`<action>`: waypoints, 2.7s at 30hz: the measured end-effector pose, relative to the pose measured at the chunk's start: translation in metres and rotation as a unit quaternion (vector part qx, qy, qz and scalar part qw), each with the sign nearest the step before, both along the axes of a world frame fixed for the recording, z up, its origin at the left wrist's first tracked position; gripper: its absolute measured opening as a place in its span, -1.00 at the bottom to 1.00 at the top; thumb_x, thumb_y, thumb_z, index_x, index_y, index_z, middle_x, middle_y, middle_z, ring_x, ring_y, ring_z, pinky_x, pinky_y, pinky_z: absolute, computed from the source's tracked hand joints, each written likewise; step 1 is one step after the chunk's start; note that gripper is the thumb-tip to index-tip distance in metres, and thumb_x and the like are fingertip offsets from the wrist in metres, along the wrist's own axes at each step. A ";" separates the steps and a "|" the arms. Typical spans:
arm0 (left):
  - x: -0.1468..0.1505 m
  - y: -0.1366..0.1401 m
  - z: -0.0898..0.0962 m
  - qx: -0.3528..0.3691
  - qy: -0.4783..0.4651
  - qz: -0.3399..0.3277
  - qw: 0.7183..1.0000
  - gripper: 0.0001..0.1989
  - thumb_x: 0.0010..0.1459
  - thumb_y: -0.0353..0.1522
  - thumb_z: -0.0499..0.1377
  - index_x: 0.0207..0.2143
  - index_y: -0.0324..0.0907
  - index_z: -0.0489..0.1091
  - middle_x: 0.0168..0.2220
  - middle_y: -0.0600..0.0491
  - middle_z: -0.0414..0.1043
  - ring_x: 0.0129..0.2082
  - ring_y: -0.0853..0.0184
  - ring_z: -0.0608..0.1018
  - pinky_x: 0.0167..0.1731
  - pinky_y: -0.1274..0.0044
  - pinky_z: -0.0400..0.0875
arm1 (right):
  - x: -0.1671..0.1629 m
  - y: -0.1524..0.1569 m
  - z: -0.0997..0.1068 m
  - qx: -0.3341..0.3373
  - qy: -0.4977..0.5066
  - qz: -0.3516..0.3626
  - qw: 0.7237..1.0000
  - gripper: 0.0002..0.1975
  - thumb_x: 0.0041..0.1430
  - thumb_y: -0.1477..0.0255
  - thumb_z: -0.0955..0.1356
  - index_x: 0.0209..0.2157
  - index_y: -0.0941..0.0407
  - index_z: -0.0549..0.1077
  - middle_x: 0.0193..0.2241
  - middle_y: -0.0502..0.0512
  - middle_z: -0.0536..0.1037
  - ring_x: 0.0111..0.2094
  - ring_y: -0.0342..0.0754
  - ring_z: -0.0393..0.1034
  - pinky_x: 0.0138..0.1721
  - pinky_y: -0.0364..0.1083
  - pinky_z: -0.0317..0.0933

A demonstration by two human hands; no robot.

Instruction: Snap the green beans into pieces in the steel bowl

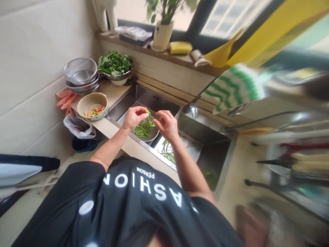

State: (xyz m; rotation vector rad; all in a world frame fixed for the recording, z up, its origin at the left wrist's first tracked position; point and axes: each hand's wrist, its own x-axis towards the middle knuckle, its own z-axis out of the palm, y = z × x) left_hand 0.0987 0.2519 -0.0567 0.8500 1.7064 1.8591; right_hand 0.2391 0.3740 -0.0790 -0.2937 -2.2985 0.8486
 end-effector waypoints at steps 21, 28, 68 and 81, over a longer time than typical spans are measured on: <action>-0.006 0.003 -0.016 -0.147 0.115 -0.029 0.982 -0.85 -0.20 -0.37 0.29 -0.48 -0.26 0.52 -0.56 0.08 0.47 -0.54 0.42 0.46 -0.48 0.56 0.35 | 0.021 0.065 -0.005 0.128 -0.142 -0.228 0.955 -0.74 0.25 0.44 0.22 -0.29 0.09 0.55 -0.32 0.16 0.54 -0.28 0.00 0.38 -0.29 -0.07 0.22; -0.020 0.011 -0.036 -0.089 -0.010 0.030 0.996 -0.69 -0.21 -0.28 0.39 -0.39 -0.26 0.49 -0.49 0.06 0.50 -0.55 0.45 0.48 -0.54 0.59 0.39 | 0.080 0.097 -0.044 0.016 -0.384 -0.272 0.882 -0.61 0.06 0.41 0.40 -0.03 0.08 0.54 -0.24 0.23 0.60 -0.30 0.07 0.48 -0.26 0.00 0.33; 0.017 0.020 -0.017 -0.063 -0.114 0.009 0.991 -0.83 -0.22 -0.40 0.32 -0.48 -0.28 0.47 -0.62 0.13 0.47 -0.67 0.47 0.47 -0.62 0.63 0.42 | -0.019 -0.001 -0.014 -0.294 -0.062 0.006 0.954 -0.75 0.07 0.34 0.29 -0.50 0.18 0.52 -0.65 -0.03 0.35 -0.58 -0.20 0.15 -0.50 -0.16 0.01; 0.019 0.018 -0.022 -0.063 -0.111 -0.023 0.992 -0.76 -0.23 -0.36 0.39 -0.46 -0.28 0.47 -0.54 0.10 0.51 -0.60 0.47 0.50 -0.53 0.60 0.48 | -0.004 0.008 -0.005 -0.158 -0.064 0.037 0.985 -0.74 0.14 0.38 0.29 -0.44 0.19 0.58 -0.52 0.06 0.54 -0.46 -0.14 0.33 -0.34 -0.15 0.17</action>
